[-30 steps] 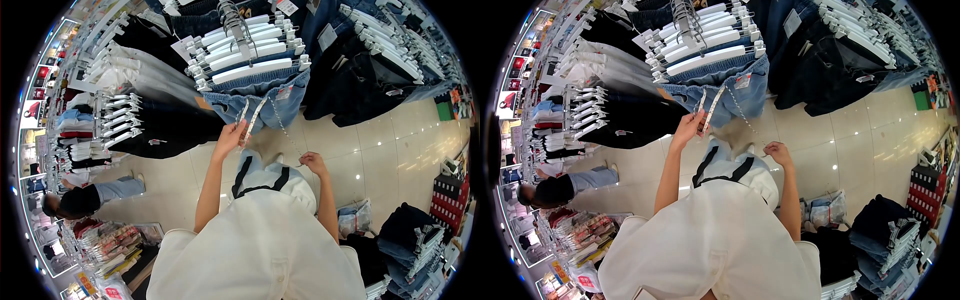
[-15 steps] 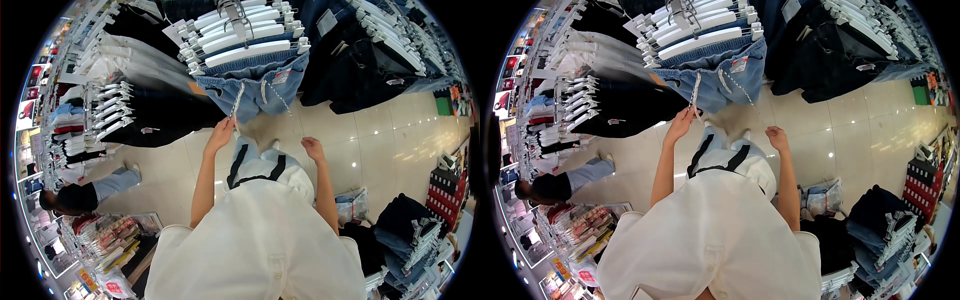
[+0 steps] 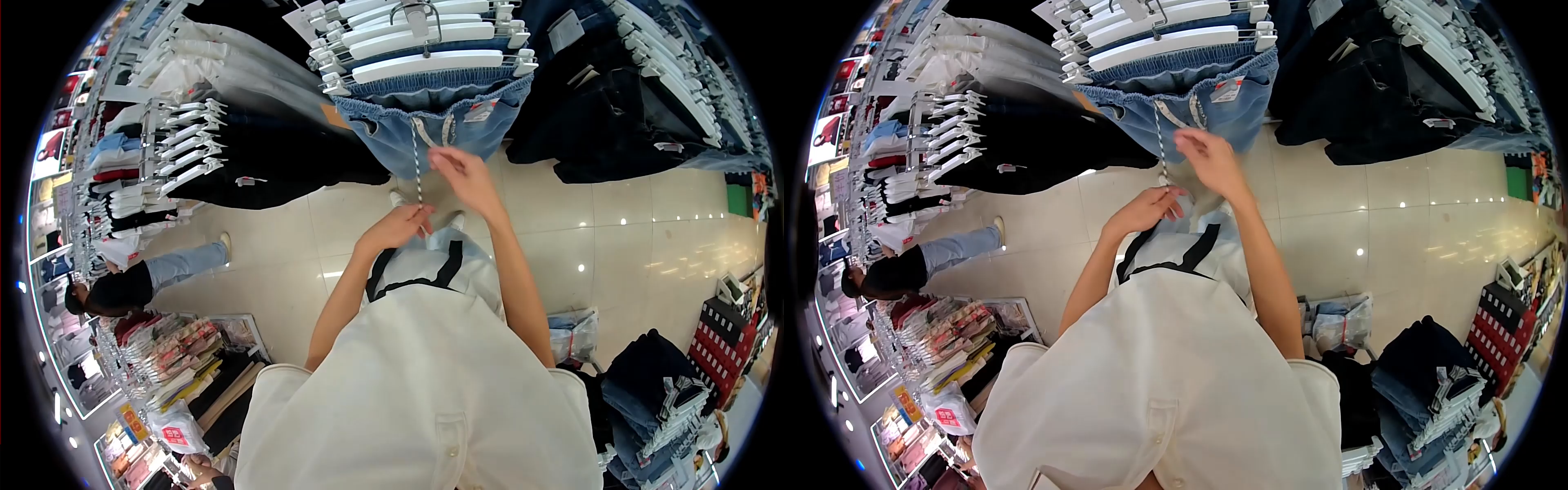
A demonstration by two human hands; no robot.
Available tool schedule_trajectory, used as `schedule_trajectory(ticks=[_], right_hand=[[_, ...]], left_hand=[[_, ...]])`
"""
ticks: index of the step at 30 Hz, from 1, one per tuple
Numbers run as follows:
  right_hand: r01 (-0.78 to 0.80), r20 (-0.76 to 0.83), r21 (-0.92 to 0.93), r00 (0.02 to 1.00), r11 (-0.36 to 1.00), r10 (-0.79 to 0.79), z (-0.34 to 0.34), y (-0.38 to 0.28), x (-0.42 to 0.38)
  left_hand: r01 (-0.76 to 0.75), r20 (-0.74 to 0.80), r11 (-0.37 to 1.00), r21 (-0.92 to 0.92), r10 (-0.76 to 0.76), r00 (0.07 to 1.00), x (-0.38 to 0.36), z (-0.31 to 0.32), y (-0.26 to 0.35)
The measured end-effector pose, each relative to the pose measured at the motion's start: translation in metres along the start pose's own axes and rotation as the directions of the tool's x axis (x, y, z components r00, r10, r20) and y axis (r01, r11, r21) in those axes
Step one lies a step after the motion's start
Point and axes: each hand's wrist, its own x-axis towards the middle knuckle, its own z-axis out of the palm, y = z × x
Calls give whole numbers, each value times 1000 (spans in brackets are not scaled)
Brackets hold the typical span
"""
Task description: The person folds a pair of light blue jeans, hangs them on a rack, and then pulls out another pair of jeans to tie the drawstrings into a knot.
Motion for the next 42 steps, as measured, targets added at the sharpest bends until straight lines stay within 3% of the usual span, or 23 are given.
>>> schedule_trajectory(ticks=[2,4,5,7,8,9,10,11,13,14,16,19,24,26,29,42], right_hand=[[19,-30,-12,999,1000,-20,18,-19,19],[-136,-36,381,986,915,162,28,-32,33],[-136,-33,383,986,914,161,27,-36,37],[-146,-84,231,982,962,170,17,-36,43],[-118,-166,86,977,989,131,14,-29,47],[-117,-166,86,978,989,130,9,-28,49],[-51,-183,-72,982,996,37,6,-28,49],[13,-185,-230,981,973,-57,3,-27,49],[37,-184,-278,979,960,-91,3,-35,45],[59,-183,-325,975,944,-124,3,-41,43],[63,-188,-336,973,940,-133,6,-53,39],[61,-205,-371,968,926,-146,3,-61,32],[33,-197,-408,973,912,-123,-3,-69,23],[110,-212,-408,954,906,-211,-4,-64,25],[77,-255,-436,945,897,-205,-6,-65,22],[41,-262,-571,937,820,-230,-10,-79,14]], left_hand=[[-15,11,997,76,14,1000,-2,7,15],[-55,23,978,202,51,998,-4,8,29],[-52,19,978,204,49,999,-6,4,35],[-124,-56,888,442,166,985,-15,-9,59],[-125,-57,888,442,167,984,-15,-18,64],[-152,-177,909,389,235,956,-13,-31,69],[-185,-297,922,339,292,909,-8,-43,72],[-186,-298,922,339,293,909,2,-53,75],[-264,-495,964,17,238,835,23,-73,82],[-265,-495,964,19,239,835,32,-77,85],[-260,-551,949,-180,122,826,47,-76,95],[-295,-628,932,-211,101,771,55,-64,108],[-226,-594,924,-307,0,804,62,-56,111],[-302,-611,849,-433,-30,791,65,-55,113],[-307,-624,822,-480,-73,778,69,-57,110],[-353,-705,819,-453,-86,704,69,-65,113]])
